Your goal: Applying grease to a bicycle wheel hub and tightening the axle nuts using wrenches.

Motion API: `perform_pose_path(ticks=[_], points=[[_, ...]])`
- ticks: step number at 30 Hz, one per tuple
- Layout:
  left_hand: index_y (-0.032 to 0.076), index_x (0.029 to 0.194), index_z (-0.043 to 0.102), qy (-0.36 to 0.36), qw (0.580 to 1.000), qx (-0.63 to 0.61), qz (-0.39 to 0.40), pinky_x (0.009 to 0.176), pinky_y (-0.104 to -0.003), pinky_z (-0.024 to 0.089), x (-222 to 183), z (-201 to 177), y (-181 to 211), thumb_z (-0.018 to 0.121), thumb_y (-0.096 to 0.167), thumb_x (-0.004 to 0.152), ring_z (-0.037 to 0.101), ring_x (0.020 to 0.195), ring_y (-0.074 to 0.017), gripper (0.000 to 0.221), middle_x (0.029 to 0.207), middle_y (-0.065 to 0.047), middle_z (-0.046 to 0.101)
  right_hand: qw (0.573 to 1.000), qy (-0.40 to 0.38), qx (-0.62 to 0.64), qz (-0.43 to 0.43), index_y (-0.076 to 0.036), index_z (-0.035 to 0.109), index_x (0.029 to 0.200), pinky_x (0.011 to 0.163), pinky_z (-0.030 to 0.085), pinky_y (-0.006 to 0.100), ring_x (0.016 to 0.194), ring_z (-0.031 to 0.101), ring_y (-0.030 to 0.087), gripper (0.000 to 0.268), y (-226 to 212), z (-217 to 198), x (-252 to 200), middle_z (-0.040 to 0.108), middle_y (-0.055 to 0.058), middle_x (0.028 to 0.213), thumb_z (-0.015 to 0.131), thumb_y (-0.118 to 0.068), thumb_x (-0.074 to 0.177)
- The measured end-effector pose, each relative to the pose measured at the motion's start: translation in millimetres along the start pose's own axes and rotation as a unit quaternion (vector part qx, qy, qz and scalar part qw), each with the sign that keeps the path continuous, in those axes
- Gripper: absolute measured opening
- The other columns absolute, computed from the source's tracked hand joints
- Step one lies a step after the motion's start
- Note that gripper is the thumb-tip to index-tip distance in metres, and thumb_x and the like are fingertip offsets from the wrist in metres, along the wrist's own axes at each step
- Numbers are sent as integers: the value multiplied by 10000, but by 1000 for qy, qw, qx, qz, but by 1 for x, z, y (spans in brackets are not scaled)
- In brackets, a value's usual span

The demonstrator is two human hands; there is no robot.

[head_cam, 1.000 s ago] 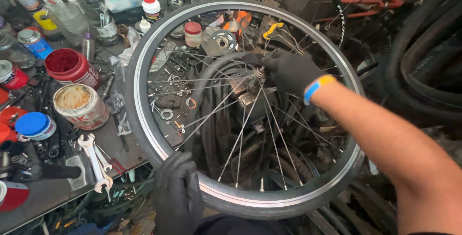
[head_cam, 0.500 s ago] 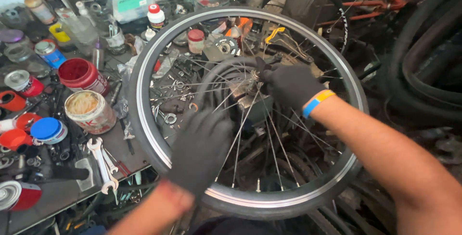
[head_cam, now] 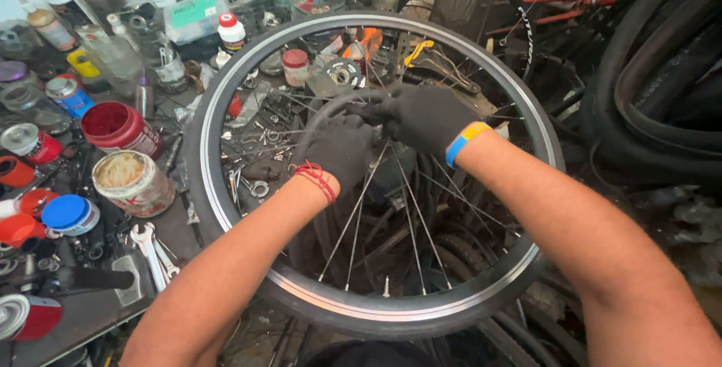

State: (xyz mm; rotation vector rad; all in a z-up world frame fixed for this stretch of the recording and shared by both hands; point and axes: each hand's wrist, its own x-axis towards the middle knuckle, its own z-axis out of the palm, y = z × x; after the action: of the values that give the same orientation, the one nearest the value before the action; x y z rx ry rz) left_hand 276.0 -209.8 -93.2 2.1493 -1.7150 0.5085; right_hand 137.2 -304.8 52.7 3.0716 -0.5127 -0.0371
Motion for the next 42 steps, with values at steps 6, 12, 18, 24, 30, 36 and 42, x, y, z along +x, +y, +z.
perform_pose_path(ticks=[6, 12, 18, 24, 30, 36, 42], points=[[116, 900, 738, 102, 993, -13, 60, 795, -453, 562, -4, 1, -6, 730, 250, 828, 677, 912, -331, 152, 908, -128, 678, 989, 70, -126, -12, -208, 803, 1015, 835, 618, 539, 970, 766, 377, 193, -9, -25, 8, 792, 100, 980, 637, -264, 935], [138, 963, 717, 117, 992, 26, 39, 862, -501, 548, -6, 24, -4, 734, 278, 766, 665, 965, -317, 242, 963, -82, 676, 997, 72, -37, 18, -330, 814, 1134, 910, 588, 519, 1054, 736, 371, 270, 22, -40, 19, 793, 70, 1034, 610, -252, 974], [134, 841, 668, 99, 994, 36, 18, 701, -602, 535, -4, 22, -1, 719, 239, 786, 644, 779, -342, 130, 817, -101, 632, 990, -59, -69, -108, -262, 795, 1020, 972, 584, 520, 1121, 696, 366, 238, 19, -24, 24, 735, 58, 1105, 603, -269, 880], [139, 888, 681, 96, 994, 32, 47, 809, -571, 529, -3, 22, -6, 726, 286, 796, 645, 840, -341, 179, 859, -118, 643, 943, -12, -252, -216, -165, 736, 892, 609, 608, 570, 788, 745, 410, 74, 45, 7, 49, 695, 73, 818, 680, -150, 844], [134, 822, 642, 102, 992, 42, 61, 685, -572, 540, -6, 9, 0, 680, 221, 824, 646, 787, -354, 95, 785, -117, 612, 927, -72, -297, -219, -159, 657, 1044, 584, 601, 603, 829, 753, 402, 140, 27, -11, 31, 680, 105, 1099, 563, -106, 956], [125, 810, 643, 93, 994, 36, 46, 685, -582, 539, 0, 13, -4, 683, 236, 815, 631, 747, -346, 118, 752, -115, 602, 930, 6, -302, -210, -157, 682, 985, 551, 587, 565, 759, 761, 368, 144, 28, 9, 33, 721, 87, 939, 539, -151, 1005], [89, 1074, 750, 3, 999, -19, 43, 887, -625, 537, 10, -34, -3, 682, 252, 903, 681, 1030, -453, 245, 1060, -203, 710, 995, -15, -78, -56, -224, 787, 1100, 872, 605, 552, 1004, 755, 403, 249, 25, -43, 13, 795, 105, 983, 593, -251, 947]])
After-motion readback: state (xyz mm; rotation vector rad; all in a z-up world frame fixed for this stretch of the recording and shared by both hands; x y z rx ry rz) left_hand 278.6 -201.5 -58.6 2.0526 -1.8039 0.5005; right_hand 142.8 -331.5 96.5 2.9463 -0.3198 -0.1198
